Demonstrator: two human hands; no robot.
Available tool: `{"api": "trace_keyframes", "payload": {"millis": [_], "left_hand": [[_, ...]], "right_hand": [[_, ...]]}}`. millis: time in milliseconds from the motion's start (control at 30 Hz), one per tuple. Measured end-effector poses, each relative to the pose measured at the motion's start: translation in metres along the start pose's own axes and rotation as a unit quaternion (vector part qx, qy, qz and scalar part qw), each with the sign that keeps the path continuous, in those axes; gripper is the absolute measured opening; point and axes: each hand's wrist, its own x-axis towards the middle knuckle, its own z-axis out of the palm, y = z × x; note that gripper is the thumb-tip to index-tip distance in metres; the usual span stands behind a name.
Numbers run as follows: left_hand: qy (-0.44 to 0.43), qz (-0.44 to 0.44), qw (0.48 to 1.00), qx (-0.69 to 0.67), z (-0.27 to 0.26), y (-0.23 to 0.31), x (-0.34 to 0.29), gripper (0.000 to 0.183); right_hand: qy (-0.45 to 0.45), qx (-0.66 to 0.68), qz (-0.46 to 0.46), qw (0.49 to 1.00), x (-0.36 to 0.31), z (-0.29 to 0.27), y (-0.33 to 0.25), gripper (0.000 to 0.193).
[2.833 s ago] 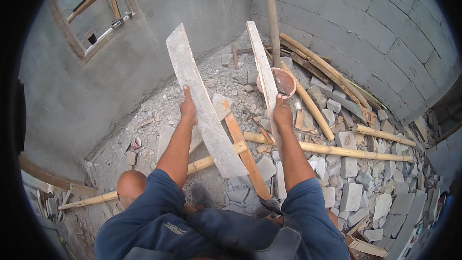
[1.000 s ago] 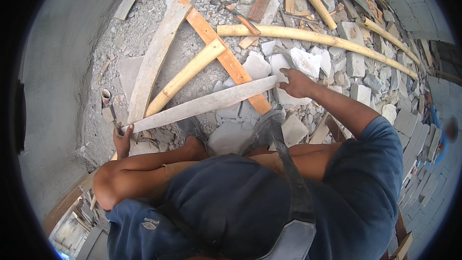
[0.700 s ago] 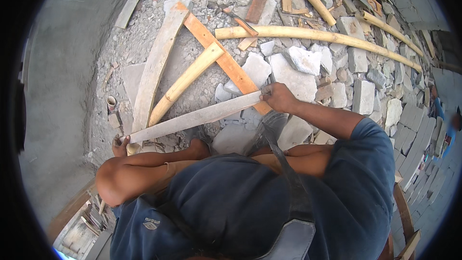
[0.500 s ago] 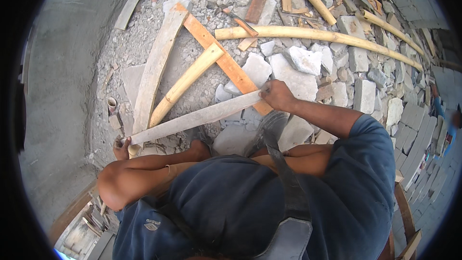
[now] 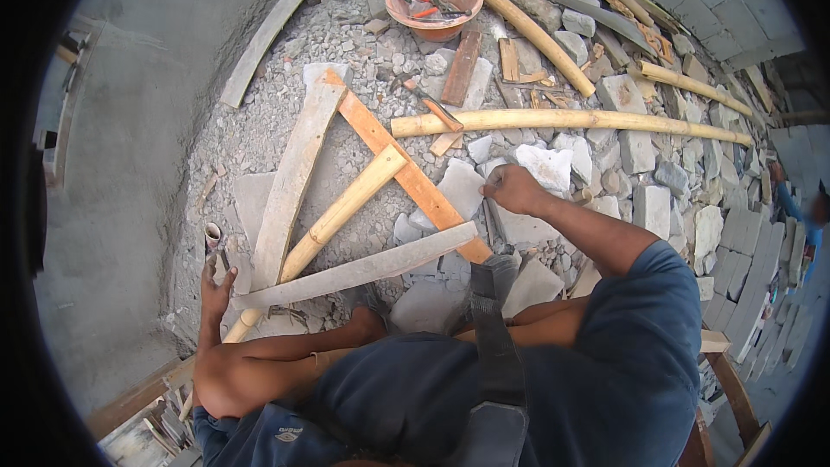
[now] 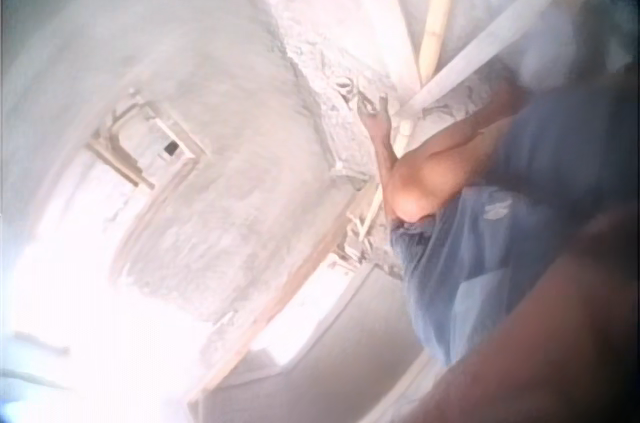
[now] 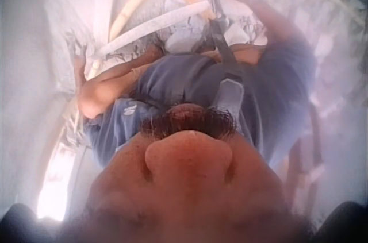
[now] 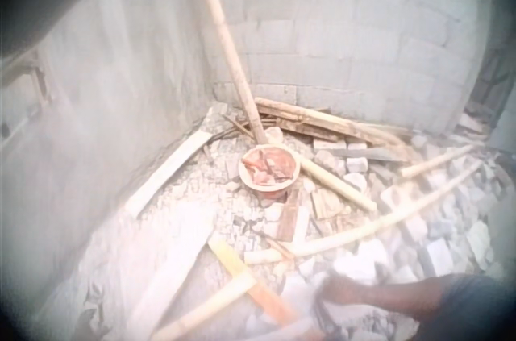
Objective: The person assembles a wooden frame by nailing wooden planks and bamboo poles together. They use a hammer to drive nails into the joints, repositioning the pieces to secure the structure.
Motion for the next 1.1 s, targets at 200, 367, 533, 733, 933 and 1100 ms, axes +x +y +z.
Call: {"api": "trace_keyframes", "payload": {"millis": [200,367,533,733,933,1100], "left_hand": [[-0.191,0.235,0.943,0.136,0.017,0.213,0.061,0.060],[-0.110,0.199,0.970,0.083,0.198,0.277,0.057,0.065],[-0.043,0.042,0.993,0.104,0.290,0.303,0.034,0.072],[-0.094,-0.074,0.987,0.106,0.286,0.334,0.069,0.080],[-0.119,-0.068,0.988,0.070,0.299,0.341,0.076,0.073],[-0.101,-0.064,0.989,0.084,0.293,0.339,0.079,0.070]], "right_hand": [[0.120,0.128,0.004,0.985,0.087,-0.078,-0.033,0.030],[0.201,0.343,0.024,0.917,0.190,-0.112,-0.061,0.034],[0.306,0.343,0.046,0.887,0.272,-0.134,-0.086,0.032],[0.414,-0.023,-0.115,0.903,0.363,-0.178,-0.144,0.024],[0.225,-0.334,-0.032,0.915,0.495,-0.233,-0.101,0.033],[0.165,-0.347,0.053,0.922,0.523,-0.204,-0.110,0.035]]}}
